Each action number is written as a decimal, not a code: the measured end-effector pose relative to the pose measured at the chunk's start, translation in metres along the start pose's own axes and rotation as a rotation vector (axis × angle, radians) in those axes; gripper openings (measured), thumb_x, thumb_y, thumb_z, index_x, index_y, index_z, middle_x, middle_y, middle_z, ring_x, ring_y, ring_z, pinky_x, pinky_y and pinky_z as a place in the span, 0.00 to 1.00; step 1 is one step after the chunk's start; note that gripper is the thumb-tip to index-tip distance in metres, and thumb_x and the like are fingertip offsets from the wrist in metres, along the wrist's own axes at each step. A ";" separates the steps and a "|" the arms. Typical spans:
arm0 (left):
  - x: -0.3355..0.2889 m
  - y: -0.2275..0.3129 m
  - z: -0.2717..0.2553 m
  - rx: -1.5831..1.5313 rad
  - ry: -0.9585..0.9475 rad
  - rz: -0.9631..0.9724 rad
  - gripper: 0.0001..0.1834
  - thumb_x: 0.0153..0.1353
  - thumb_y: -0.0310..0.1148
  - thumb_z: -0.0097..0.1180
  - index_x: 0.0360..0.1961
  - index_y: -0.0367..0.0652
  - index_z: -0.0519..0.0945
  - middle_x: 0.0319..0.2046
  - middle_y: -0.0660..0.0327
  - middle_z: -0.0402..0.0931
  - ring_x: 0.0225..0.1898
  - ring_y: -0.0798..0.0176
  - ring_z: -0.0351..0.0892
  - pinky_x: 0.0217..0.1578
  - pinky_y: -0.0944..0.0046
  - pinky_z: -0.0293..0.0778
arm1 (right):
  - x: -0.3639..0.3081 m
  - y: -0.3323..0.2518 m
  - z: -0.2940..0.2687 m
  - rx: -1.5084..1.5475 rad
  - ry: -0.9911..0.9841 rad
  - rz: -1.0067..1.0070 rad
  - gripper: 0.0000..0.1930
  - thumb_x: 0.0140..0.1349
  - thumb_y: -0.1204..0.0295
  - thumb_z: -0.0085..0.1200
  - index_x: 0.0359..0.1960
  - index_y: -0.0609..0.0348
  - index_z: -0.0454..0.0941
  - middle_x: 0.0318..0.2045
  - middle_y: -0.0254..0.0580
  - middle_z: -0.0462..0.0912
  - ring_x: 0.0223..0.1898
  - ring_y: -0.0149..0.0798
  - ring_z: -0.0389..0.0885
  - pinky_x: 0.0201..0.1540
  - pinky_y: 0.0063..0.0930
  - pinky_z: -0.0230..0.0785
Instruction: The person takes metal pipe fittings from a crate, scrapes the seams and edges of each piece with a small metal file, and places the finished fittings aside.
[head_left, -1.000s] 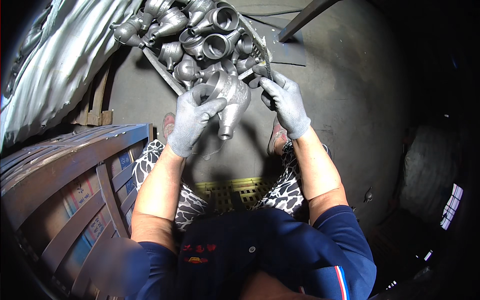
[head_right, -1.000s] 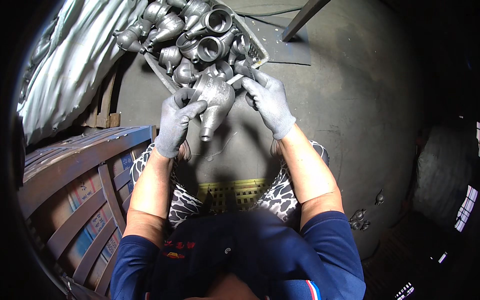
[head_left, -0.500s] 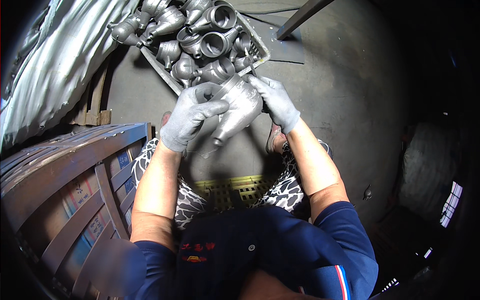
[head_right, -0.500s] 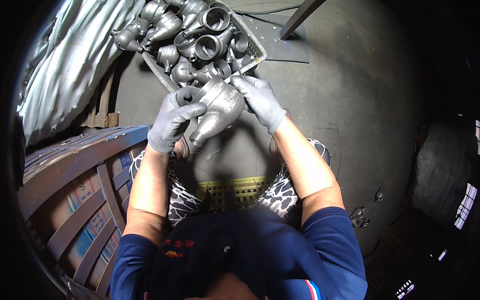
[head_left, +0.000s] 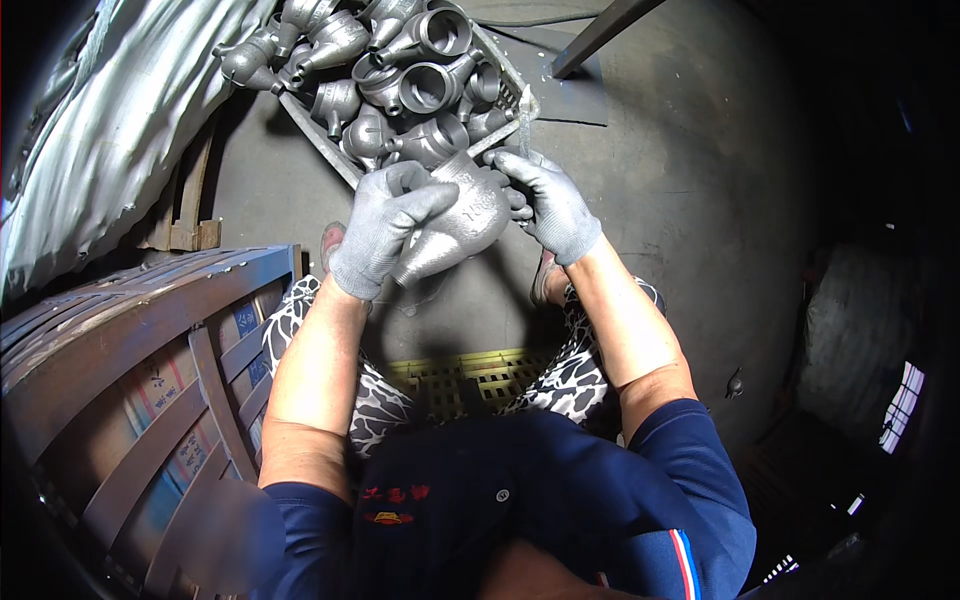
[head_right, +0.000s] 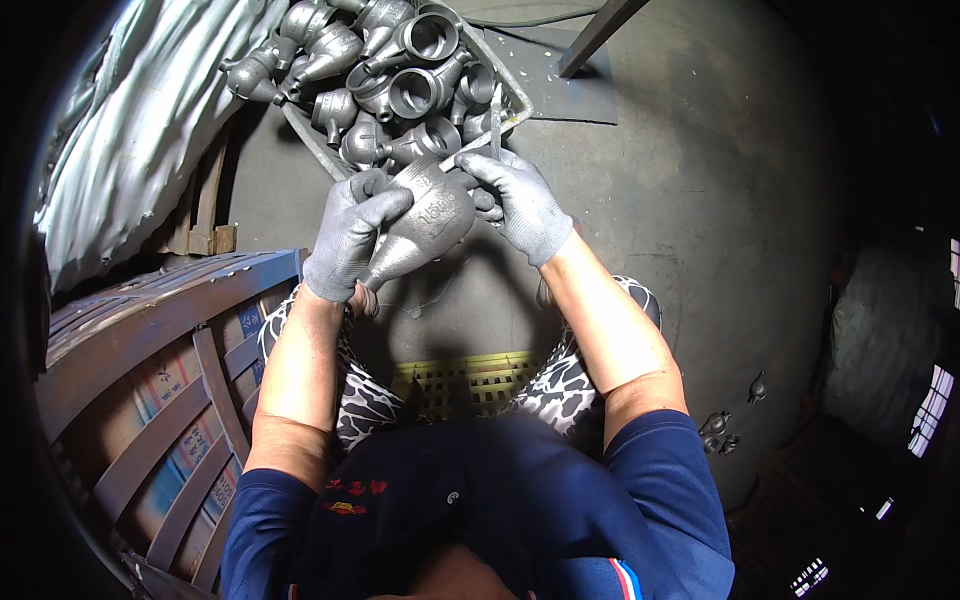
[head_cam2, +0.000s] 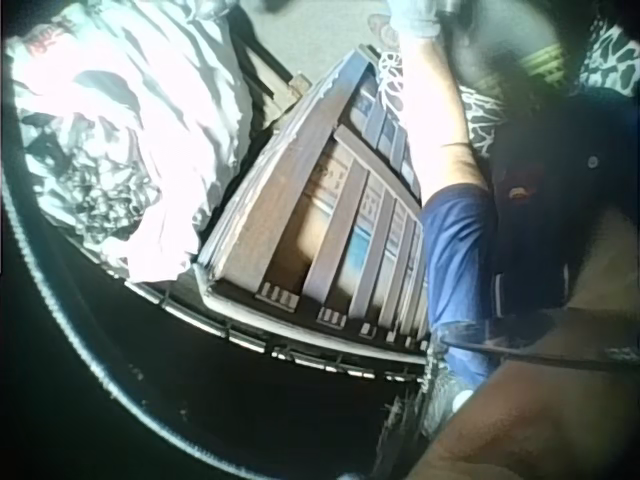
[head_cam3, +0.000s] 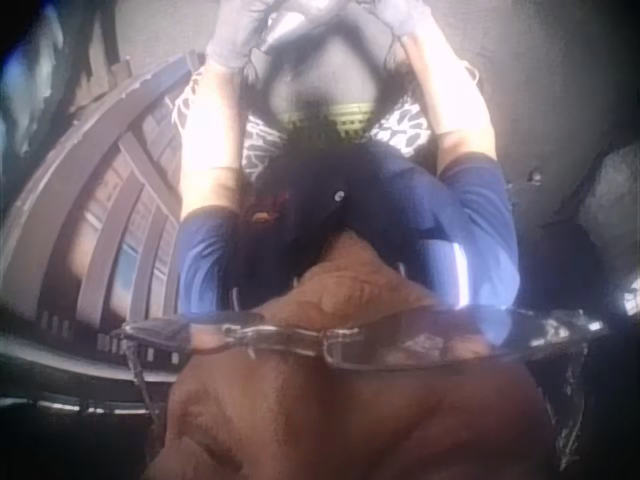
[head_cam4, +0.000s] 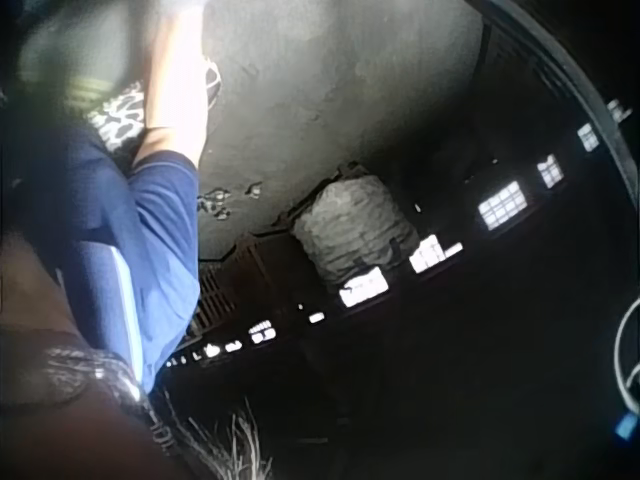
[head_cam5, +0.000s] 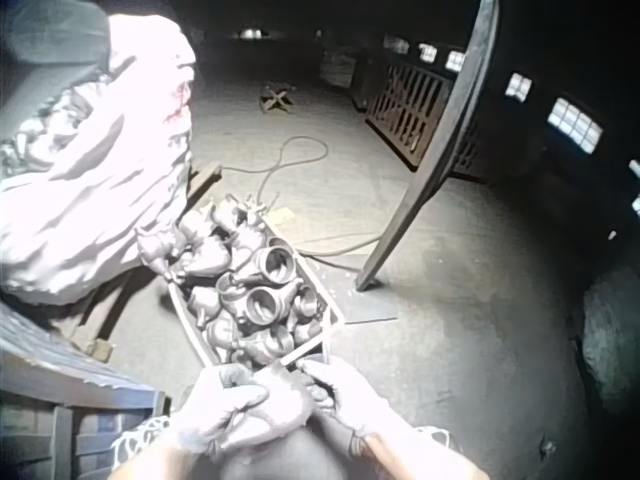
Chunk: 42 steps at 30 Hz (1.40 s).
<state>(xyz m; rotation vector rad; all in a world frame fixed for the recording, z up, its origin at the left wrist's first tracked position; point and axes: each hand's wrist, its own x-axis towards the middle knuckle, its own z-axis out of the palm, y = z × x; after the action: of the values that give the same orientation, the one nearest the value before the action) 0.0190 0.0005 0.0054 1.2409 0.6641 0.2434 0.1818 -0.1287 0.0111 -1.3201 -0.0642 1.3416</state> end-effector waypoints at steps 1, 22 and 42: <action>0.001 0.002 0.002 -0.051 0.020 -0.049 0.10 0.53 0.33 0.62 0.22 0.39 0.78 0.19 0.69 0.70 0.24 0.77 0.66 0.25 0.73 0.62 | 0.001 0.001 -0.001 -0.024 -0.019 -0.003 0.13 0.66 0.64 0.48 0.47 0.55 0.76 0.25 0.24 0.75 0.16 0.15 0.61 0.15 0.09 0.48; 0.002 -0.001 0.010 0.511 0.066 0.379 0.39 0.47 0.39 0.65 0.61 0.38 0.68 0.65 0.45 0.55 0.66 0.50 0.57 0.63 0.57 0.57 | 0.003 -0.008 -0.013 0.073 0.111 -0.184 0.13 0.67 0.65 0.45 0.45 0.60 0.74 0.21 0.24 0.68 0.17 0.17 0.58 0.15 0.11 0.48; 0.005 0.000 -0.004 -0.322 0.231 0.082 0.17 0.64 0.35 0.51 0.49 0.33 0.73 0.41 0.57 0.77 0.37 0.68 0.78 0.34 0.70 0.78 | 0.006 -0.013 -0.017 -0.001 0.118 -0.211 0.12 0.65 0.71 0.49 0.47 0.62 0.74 0.27 0.29 0.72 0.19 0.18 0.60 0.18 0.11 0.51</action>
<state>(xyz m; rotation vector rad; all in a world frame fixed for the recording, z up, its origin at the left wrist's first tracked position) 0.0209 0.0064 0.0029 0.9388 0.7407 0.5465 0.2037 -0.1312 0.0109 -1.3515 -0.1194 1.0838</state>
